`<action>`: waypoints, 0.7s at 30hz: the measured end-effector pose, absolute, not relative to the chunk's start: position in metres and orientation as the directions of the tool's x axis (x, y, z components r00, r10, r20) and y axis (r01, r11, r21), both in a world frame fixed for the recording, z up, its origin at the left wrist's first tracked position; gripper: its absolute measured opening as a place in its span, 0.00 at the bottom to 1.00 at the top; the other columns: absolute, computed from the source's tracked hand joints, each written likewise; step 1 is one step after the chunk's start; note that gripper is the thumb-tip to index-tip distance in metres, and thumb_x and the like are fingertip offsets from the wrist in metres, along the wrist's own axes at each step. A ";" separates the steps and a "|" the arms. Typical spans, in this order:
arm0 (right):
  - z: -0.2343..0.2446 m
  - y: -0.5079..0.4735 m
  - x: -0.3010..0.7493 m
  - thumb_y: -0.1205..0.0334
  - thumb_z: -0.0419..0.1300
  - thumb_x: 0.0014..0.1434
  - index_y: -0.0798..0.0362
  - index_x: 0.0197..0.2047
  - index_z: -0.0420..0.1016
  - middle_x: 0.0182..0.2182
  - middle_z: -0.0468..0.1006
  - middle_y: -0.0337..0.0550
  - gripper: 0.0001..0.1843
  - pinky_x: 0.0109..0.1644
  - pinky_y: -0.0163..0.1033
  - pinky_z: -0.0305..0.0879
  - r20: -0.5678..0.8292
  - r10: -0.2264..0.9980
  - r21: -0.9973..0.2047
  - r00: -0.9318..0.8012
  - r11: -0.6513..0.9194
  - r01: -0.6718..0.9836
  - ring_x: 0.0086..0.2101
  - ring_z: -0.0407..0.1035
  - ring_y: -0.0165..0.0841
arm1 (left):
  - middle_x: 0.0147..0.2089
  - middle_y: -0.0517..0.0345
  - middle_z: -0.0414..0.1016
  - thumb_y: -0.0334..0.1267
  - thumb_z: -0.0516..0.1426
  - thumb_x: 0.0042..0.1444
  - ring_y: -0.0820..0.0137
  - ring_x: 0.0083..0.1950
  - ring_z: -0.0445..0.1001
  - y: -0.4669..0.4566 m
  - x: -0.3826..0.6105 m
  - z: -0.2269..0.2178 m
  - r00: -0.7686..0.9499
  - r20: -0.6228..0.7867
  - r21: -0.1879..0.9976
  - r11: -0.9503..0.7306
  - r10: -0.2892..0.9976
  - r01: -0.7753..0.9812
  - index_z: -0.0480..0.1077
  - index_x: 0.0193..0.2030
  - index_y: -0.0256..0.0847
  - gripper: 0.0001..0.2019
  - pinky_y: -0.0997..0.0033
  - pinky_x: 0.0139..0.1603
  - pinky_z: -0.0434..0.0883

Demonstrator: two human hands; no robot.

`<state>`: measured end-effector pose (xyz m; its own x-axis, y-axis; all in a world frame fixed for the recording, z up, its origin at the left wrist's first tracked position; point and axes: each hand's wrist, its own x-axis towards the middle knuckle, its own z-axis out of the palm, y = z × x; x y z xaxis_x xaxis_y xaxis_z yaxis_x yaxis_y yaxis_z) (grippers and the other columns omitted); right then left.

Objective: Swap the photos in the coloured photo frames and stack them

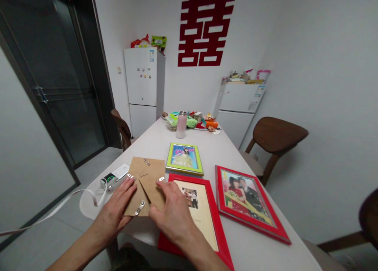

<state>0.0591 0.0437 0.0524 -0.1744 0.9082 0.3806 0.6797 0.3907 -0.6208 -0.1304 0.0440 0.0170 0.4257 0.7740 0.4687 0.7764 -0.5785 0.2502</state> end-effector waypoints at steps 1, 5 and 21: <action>0.053 0.041 0.068 0.65 0.54 0.41 0.56 0.46 0.65 0.41 0.69 0.47 0.25 0.49 0.42 0.58 0.366 0.914 -0.620 -0.176 0.380 0.686 0.42 0.63 0.35 | 0.61 0.40 0.47 0.24 0.50 0.46 0.60 0.62 0.42 0.042 -0.122 0.018 0.441 0.456 0.267 -0.592 0.773 0.760 0.49 0.56 0.32 0.28 0.54 0.58 0.52; 0.036 0.026 0.111 0.64 0.52 0.42 0.54 0.45 0.66 0.42 0.69 0.46 0.23 0.49 0.43 0.58 0.250 0.958 -0.613 -0.141 0.269 0.743 0.43 0.63 0.36 | 0.60 0.37 0.49 0.31 0.57 0.46 0.59 0.61 0.44 0.034 -0.082 0.006 0.543 0.331 0.365 -0.635 0.772 0.681 0.50 0.56 0.31 0.30 0.53 0.57 0.52; -0.020 0.013 0.164 0.61 0.52 0.43 0.54 0.43 0.70 0.41 0.69 0.49 0.22 0.49 0.46 0.57 0.263 0.961 -0.381 -0.081 0.181 0.907 0.43 0.62 0.40 | 0.58 0.46 0.57 0.39 0.54 0.51 0.61 0.58 0.54 0.035 -0.032 -0.008 0.606 0.134 0.406 -0.602 0.784 0.688 0.60 0.52 0.35 0.21 0.56 0.57 0.53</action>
